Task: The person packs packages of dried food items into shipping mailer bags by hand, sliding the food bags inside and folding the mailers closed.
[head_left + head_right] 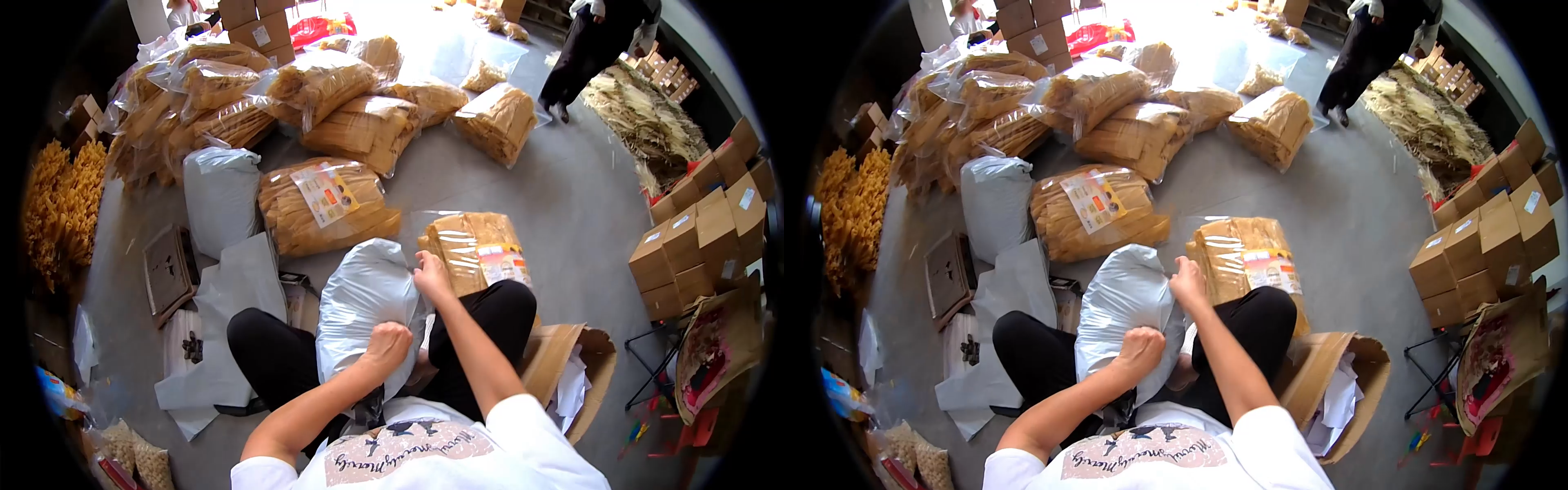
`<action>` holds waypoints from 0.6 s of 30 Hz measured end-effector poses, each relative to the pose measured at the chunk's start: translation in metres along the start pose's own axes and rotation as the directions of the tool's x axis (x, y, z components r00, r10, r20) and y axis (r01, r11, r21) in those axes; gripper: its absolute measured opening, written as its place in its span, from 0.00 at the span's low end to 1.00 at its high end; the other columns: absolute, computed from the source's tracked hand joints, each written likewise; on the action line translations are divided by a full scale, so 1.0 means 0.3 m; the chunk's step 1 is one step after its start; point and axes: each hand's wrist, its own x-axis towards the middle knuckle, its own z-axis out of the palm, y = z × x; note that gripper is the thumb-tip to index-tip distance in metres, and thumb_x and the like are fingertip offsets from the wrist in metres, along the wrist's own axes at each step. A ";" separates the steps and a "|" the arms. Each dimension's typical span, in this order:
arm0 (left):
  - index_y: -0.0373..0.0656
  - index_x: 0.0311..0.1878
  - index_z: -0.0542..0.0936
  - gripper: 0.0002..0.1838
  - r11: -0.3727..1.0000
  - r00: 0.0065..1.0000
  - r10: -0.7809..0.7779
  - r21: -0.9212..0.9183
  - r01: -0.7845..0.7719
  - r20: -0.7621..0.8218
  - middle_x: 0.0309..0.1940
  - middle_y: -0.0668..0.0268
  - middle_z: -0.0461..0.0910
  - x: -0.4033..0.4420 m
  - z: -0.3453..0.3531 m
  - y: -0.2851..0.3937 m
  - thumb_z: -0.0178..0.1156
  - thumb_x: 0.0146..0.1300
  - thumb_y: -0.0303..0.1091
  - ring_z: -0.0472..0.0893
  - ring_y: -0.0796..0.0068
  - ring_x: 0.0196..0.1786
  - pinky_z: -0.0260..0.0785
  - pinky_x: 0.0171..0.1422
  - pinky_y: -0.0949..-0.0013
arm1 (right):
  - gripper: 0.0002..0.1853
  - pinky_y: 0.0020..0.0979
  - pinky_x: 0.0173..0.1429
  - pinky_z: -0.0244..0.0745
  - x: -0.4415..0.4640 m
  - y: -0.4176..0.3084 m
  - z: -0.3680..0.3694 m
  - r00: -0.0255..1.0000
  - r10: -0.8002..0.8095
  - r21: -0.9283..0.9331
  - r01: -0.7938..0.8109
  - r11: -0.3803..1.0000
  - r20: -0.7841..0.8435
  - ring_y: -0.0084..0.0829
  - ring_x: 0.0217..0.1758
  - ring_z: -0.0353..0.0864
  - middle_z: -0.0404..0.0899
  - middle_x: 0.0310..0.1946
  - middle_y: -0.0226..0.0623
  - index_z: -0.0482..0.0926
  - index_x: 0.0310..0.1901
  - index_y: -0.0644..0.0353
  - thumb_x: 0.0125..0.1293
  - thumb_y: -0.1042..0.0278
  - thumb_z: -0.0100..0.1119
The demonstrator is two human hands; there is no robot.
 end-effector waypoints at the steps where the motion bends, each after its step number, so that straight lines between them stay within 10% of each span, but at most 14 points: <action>1: 0.44 0.20 0.79 0.03 1.000 1.000 0.001 -0.018 -0.001 -0.010 0.20 0.58 0.79 -0.004 0.002 -0.001 0.58 0.42 0.30 0.81 0.63 0.26 0.73 0.30 0.64 | 0.17 0.44 0.68 0.57 -0.061 -0.103 -0.085 0.981 -0.148 -0.064 0.140 0.988 -0.127 0.42 0.63 0.68 0.72 0.57 0.43 0.76 0.50 0.61 0.57 0.76 0.52; 3: 0.44 0.20 0.80 0.03 0.999 0.999 -0.002 -0.034 0.000 -0.045 0.20 0.59 0.79 0.008 0.009 -0.015 0.58 0.41 0.30 0.81 0.62 0.26 0.73 0.30 0.64 | 0.18 0.48 0.72 0.49 -0.136 -0.173 -0.132 0.874 -0.356 -0.131 0.331 0.934 -0.330 0.42 0.69 0.62 0.71 0.59 0.45 0.75 0.53 0.63 0.59 0.77 0.49; 8: 0.43 0.21 0.81 0.04 0.995 0.999 -0.024 -0.094 0.026 0.022 0.20 0.59 0.79 0.003 -0.012 -0.020 0.57 0.45 0.29 0.81 0.60 0.26 0.73 0.31 0.62 | 0.36 0.43 0.71 0.54 -0.165 -0.086 0.031 0.966 -0.211 0.151 0.189 0.970 0.150 0.54 0.70 0.56 0.57 0.66 0.63 0.52 0.68 0.74 0.69 0.52 0.47; 14: 0.39 0.34 0.72 0.11 0.909 0.993 -0.030 -0.417 -0.020 -0.112 0.29 0.56 0.76 -0.101 -0.129 -0.051 0.58 0.45 0.24 0.79 0.53 0.34 0.71 0.40 0.56 | 0.34 0.52 0.75 0.35 -0.446 -0.167 -0.079 0.960 -0.277 0.056 0.275 0.960 0.045 0.53 0.77 0.37 0.44 0.72 0.58 0.51 0.69 0.69 0.65 0.65 0.49; 18: 0.41 0.45 0.70 0.17 0.740 0.953 -0.232 -0.601 0.302 0.193 0.36 0.54 0.77 -0.210 -0.252 -0.052 0.60 0.50 0.26 0.78 0.52 0.42 0.70 0.43 0.55 | 0.39 0.54 0.74 0.33 -0.703 -0.107 -0.074 0.885 -0.433 0.095 0.423 0.901 0.170 0.61 0.76 0.27 0.34 0.74 0.56 0.48 0.71 0.65 0.60 0.72 0.55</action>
